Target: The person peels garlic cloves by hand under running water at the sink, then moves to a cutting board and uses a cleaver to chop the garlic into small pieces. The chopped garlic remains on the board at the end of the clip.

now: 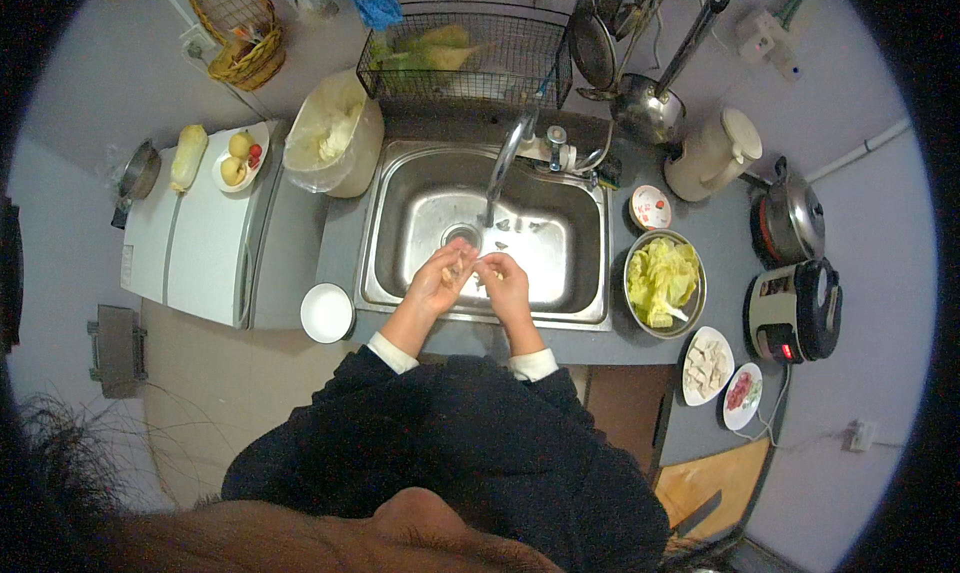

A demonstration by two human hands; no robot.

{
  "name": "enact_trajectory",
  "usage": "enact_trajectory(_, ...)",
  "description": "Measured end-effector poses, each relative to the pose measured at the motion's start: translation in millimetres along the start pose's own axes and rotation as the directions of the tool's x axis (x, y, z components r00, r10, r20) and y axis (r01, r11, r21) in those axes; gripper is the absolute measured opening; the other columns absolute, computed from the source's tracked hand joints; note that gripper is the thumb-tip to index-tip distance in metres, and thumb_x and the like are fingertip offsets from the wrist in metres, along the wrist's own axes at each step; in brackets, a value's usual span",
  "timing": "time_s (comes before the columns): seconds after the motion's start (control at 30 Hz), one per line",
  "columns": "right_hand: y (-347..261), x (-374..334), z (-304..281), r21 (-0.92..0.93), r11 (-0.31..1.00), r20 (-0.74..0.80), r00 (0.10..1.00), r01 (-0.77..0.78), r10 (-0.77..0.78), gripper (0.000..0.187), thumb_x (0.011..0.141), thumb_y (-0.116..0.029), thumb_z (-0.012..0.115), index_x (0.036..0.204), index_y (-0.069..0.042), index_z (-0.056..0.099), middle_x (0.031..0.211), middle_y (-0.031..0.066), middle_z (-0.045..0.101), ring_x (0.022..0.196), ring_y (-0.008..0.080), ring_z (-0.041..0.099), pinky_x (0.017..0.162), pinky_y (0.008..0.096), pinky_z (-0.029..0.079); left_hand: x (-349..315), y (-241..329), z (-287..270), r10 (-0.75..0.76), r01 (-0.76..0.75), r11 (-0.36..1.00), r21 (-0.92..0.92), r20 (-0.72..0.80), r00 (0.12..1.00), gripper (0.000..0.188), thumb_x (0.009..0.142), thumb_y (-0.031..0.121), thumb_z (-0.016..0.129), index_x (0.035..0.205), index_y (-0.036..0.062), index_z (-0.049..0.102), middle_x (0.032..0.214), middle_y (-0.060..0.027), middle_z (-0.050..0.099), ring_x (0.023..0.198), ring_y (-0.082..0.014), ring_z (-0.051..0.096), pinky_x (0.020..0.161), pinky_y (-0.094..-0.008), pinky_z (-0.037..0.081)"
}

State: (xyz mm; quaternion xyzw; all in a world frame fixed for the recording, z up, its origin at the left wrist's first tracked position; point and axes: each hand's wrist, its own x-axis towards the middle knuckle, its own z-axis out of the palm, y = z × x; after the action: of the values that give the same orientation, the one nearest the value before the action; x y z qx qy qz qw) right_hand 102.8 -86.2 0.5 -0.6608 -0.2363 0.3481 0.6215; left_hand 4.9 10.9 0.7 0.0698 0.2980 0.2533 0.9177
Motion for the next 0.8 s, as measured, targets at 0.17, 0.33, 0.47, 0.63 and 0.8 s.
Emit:
enact_trajectory(0.17, -1, -11, -1, 0.563, 0.808, 0.092, 0.985, -0.173, 0.146, 0.019, 0.086, -0.006, 0.057, 0.104, 0.001, 0.055, 0.077, 0.0026, 0.058, 0.06, 0.0076, 0.048, 0.051, 0.0201, 0.039, -13, 4, -1, -0.034, 0.032, 0.99, 0.134, 0.013, 0.999, 0.033, 0.083, -0.001, 0.054, 0.116, 0.0002, 0.048, 0.1, -0.0103, 0.056, 0.096, -0.0212, 0.056, 0.083, -0.0292, 0.049)
enact_trajectory(0.33, -10, -23, 4, 0.625, 0.756, 0.089, 0.979, -0.196, 0.181, 0.022, 0.088, -0.009, 0.055, 0.108, 0.0, 0.055, 0.08, 0.0039, 0.057, 0.063, 0.0094, 0.051, 0.052, 0.021, 0.04, -23, 10, 7, -0.049, 0.006, 0.866, 0.5, 0.074, 0.996, 0.024, 0.083, 0.006, 0.059, 0.106, 0.0001, 0.057, 0.092, -0.0057, 0.059, 0.078, -0.0107, 0.054, 0.058, -0.0206, 0.043)
enact_trajectory(0.47, -14, -28, 15, 0.563, 0.806, 0.062, 0.982, -0.184, 0.181, 0.02, 0.088, -0.01, 0.055, 0.106, -0.001, 0.055, 0.078, 0.0046, 0.058, 0.062, 0.0089, 0.051, 0.051, 0.0207, 0.039, -34, 15, 12, 0.004, -0.081, 0.685, 0.724, 0.108, 0.994, 0.019, 0.082, 0.011, 0.062, 0.099, 0.0008, 0.062, 0.085, -0.0031, 0.061, 0.072, -0.0092, 0.056, 0.05, -0.0175, 0.038)
enact_trajectory(0.63, -15, -33, 31, 0.168, 0.977, -0.007, 0.991, -0.13, 0.133, 0.02, 0.088, -0.009, 0.055, 0.106, -0.001, 0.055, 0.075, 0.0033, 0.057, 0.059, 0.0074, 0.048, 0.049, 0.0194, 0.037, -43, 29, 12, 0.107, -0.168, 0.612, 0.773, 0.129, 0.986, 0.019, 0.081, 0.013, 0.063, 0.097, 0.0021, 0.063, 0.081, -0.0026, 0.061, 0.069, -0.0088, 0.057, 0.048, -0.0179, 0.038)
enact_trajectory(0.8, -18, -42, 42, 0.539, 0.813, 0.085, 0.974, -0.221, 0.209, 0.027, 0.088, -0.008, 0.053, 0.114, 0.0, 0.052, 0.08, 0.0012, 0.054, 0.059, 0.0062, 0.044, 0.051, 0.0187, 0.036, -39, 36, 4, 0.196, -0.227, 0.724, 0.652, 0.121, 0.973, 0.017, 0.084, 0.008, 0.053, 0.096, 0.0032, 0.063, 0.081, -0.0043, 0.061, 0.058, -0.0073, 0.052, 0.045, -0.0199, 0.038)
